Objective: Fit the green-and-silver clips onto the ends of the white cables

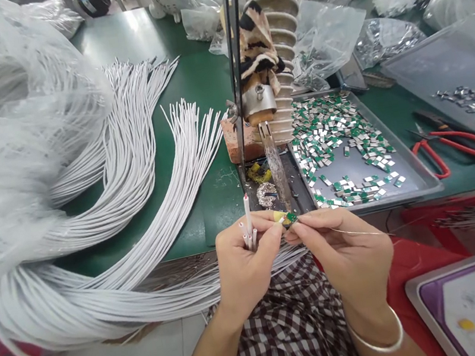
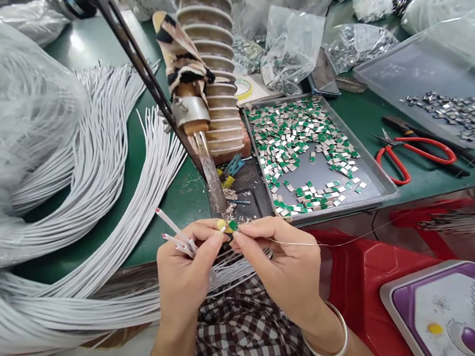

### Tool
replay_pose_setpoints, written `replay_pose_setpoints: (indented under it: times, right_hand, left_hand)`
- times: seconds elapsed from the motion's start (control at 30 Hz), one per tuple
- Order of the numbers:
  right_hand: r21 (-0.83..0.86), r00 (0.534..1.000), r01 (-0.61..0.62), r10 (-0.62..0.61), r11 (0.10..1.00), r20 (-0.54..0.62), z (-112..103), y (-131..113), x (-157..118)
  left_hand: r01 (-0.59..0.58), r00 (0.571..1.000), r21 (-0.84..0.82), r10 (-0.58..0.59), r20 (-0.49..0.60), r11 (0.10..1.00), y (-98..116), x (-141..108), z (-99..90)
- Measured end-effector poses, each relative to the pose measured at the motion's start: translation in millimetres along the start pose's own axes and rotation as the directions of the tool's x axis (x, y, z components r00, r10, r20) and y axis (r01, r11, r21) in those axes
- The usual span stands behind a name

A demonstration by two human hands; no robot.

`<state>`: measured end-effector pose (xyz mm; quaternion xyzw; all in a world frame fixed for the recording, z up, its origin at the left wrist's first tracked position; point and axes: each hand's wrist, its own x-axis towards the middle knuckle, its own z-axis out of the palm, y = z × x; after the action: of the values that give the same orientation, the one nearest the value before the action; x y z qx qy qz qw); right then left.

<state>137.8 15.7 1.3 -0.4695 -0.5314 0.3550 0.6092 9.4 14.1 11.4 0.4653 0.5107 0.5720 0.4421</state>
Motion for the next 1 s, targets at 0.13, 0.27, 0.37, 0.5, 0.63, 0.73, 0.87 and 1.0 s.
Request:
replay_pose_setpoints:
  times: [0.13, 0.27, 0.37, 0.5, 0.63, 0.73, 0.87, 1.0]
  right_hand:
    - [0.005, 0.999, 0.036, -0.036, 0.999, 0.020, -1, 0, 0]
    - [-0.181, 0.993, 0.104, -0.092, 0.978, 0.075, -6, 1, -1]
    - [-0.293, 0.984, 0.178, -0.177, 0.939, 0.032, -8, 2, -2]
    - [-0.341, 0.929, 0.354, -0.369, 0.871, 0.025, -7, -3, 2]
    - [-0.443, 0.884, 0.443, -0.463, 0.779, 0.069, -5, -9, 6]
    - [-0.470, 0.868, 0.469, -0.489, 0.748, 0.089, -5, -12, 7]
    - [-0.456, 0.871, 0.470, -0.482, 0.756, 0.097, -6, -14, 6]
    - [-0.332, 0.896, 0.442, -0.422, 0.833, 0.135, -10, -14, 5]
  left_hand:
    - [0.021, 1.000, -0.003, -0.021, 0.022, 1.000, 1, 1, -1.6]
    - [0.051, 0.998, -0.003, -0.051, 0.037, 0.999, 2, 4, -1.5]
    - [0.045, 0.998, 0.013, -0.046, 0.038, 0.999, 3, 6, -0.9]
    - [0.028, 0.999, 0.010, -0.028, 0.042, 1.000, 6, 6, -0.3]
    - [0.006, 0.999, -0.012, -0.006, 0.044, 1.000, 10, 7, 0.6]
    - [0.013, 0.999, -0.041, -0.012, 0.033, 0.999, 13, 9, 1.4]
    - [0.035, 0.999, -0.077, -0.033, 0.031, 0.996, 13, 9, 1.6]
    - [0.048, 0.998, -0.061, -0.045, 0.047, 0.997, 9, 5, -0.7]
